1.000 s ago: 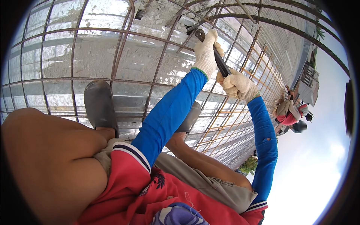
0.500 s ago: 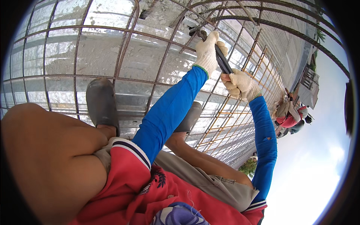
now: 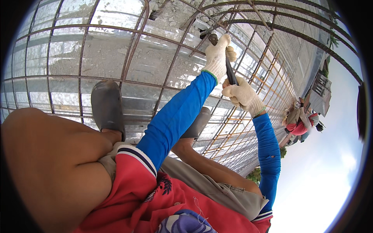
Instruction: The person uses pliers to twist and secure wire ties at intersections of a metal scaffolding grid. They repeatedly position the wire, clamp it with the pliers, and twist to fasten the joints. The work continues across multiple connection points on the structure.
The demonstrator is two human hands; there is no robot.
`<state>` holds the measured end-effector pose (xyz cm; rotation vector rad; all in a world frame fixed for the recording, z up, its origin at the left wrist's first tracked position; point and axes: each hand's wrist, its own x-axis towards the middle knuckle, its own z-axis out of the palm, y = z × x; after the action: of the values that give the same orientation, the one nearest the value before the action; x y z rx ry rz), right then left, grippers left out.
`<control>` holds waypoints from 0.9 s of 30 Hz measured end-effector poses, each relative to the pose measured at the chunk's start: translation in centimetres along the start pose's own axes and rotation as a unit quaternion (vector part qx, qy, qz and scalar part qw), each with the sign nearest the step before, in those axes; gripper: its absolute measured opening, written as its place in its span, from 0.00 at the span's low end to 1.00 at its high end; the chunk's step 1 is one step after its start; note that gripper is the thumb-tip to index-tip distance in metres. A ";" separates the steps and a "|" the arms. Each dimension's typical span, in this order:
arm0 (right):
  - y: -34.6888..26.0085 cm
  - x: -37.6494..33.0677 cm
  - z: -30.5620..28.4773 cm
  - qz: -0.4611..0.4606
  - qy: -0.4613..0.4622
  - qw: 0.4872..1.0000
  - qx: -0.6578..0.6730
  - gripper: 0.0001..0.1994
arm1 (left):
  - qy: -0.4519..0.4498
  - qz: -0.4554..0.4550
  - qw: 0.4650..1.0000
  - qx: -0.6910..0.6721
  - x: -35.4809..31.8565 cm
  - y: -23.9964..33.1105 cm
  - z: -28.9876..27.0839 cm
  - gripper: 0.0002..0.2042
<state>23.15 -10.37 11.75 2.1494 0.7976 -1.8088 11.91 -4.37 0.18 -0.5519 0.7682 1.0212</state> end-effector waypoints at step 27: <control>1.0 0.2 -1.5 -0.002 -0.113 0.968 0.224 0.18 | 0.025 0.027 0.999 0.032 -0.3 0.4 0.5 0.16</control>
<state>24.98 -10.40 11.67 2.1205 0.3646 -2.3647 11.62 -4.06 0.72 -0.5048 0.8623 1.0322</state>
